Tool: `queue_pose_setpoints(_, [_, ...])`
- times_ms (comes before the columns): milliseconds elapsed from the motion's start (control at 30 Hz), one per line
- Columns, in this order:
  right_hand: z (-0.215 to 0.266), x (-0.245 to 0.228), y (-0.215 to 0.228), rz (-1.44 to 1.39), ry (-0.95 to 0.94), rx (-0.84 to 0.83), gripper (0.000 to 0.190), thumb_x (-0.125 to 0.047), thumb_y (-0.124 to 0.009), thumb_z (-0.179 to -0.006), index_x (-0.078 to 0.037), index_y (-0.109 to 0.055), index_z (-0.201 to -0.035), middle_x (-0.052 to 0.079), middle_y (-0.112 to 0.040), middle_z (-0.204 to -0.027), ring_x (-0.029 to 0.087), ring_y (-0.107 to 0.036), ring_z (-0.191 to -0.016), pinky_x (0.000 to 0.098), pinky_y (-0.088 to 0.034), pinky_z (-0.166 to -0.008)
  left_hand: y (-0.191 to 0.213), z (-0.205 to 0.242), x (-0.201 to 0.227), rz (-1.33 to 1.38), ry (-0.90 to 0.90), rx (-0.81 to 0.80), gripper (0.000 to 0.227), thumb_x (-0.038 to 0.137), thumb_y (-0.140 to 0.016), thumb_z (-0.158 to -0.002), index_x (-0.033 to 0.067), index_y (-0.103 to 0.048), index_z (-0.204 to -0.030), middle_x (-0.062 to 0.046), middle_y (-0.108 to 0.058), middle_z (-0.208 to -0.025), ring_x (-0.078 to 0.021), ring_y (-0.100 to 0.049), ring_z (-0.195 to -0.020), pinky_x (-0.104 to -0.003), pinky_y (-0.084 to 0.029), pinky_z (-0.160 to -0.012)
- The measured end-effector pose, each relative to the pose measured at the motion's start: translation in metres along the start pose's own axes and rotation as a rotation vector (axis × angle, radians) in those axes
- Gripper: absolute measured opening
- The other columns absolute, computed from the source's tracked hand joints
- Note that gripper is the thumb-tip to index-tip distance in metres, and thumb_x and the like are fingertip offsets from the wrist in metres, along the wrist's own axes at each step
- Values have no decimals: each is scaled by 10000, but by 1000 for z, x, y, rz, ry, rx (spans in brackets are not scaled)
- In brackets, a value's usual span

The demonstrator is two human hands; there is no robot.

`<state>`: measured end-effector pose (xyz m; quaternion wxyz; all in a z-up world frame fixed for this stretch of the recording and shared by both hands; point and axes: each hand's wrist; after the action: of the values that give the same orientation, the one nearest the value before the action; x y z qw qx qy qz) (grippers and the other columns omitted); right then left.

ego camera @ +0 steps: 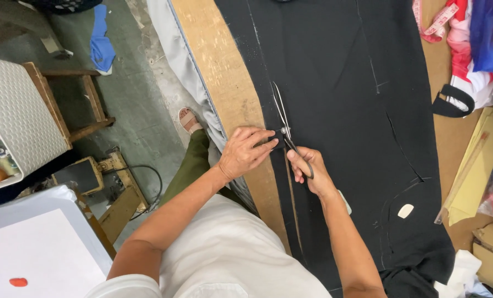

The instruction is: The person uses shears to cut a large piece of black fabric laid out on a wooden table. They follow chalk lines drawn on the material, using a stone to hold the fabric in place while cutting along the edges.

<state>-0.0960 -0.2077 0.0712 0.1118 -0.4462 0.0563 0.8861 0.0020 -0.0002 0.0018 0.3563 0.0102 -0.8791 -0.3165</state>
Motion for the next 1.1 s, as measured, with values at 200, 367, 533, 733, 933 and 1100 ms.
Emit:
queue_pose_setpoints(200, [-19,-4,-3,24,19,14,486,-298,-811,-988,-76,-585,-620,61,-461,-392,143,-537,-305,213,-402,-287,-3,3,-2,20,3,-12,205,222,-681,-1079,194,-790,-1251,-27,-719,-1339,-257,-675,-1236,-396,-505,-960])
queue_pose_setpoints(367, [-21,-6,-5,85,6,37,482,-235,-850,-953,-68,-563,-604,63,-455,-373,131,-519,-298,204,-385,-282,-2,1,-2,23,5,-7,193,217,-674,-1085,184,-789,-1236,-33,-718,-1339,-260,-677,-1227,-401,-506,-956])
queue_pose_setpoints(533, [-23,-11,-5,118,2,38,489,-233,-874,-923,-69,-550,-596,71,-451,-364,131,-513,-292,202,-375,-274,-2,-2,-3,24,-3,10,166,211,-669,-1087,165,-792,-1190,-46,-722,-1318,-272,-682,-1200,-399,-498,-932])
queue_pose_setpoints(733, [-38,-24,-8,45,-8,5,500,-335,-807,-991,-85,-577,-624,57,-464,-390,135,-540,-315,208,-409,-288,-4,0,-3,18,-4,15,170,210,-663,-1087,175,-788,-1196,-42,-720,-1314,-265,-683,-1195,-397,-493,-927])
queue_pose_setpoints(933, [-48,-23,-12,40,4,4,503,-312,-810,-994,-72,-582,-616,72,-466,-383,144,-537,-303,208,-403,-280,-2,-3,-3,21,-2,6,165,212,-651,-1095,162,-782,-1183,-56,-719,-1306,-268,-683,-1176,-389,-485,-914])
queue_pose_setpoints(1100, [-43,-36,-18,90,20,11,495,-215,-855,-941,-69,-545,-584,70,-453,-360,129,-509,-284,198,-371,-263,-4,-1,-4,25,-1,13,171,214,-642,-1101,158,-775,-1194,-57,-718,-1322,-263,-683,-1165,-384,-484,-907])
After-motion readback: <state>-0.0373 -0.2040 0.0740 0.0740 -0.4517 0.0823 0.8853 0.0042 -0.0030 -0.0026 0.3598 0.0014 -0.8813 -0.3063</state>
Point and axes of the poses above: each hand's wrist, its own z-axis away from the middle knuckle, its own y-axis out of the back of the hand, x = y × z
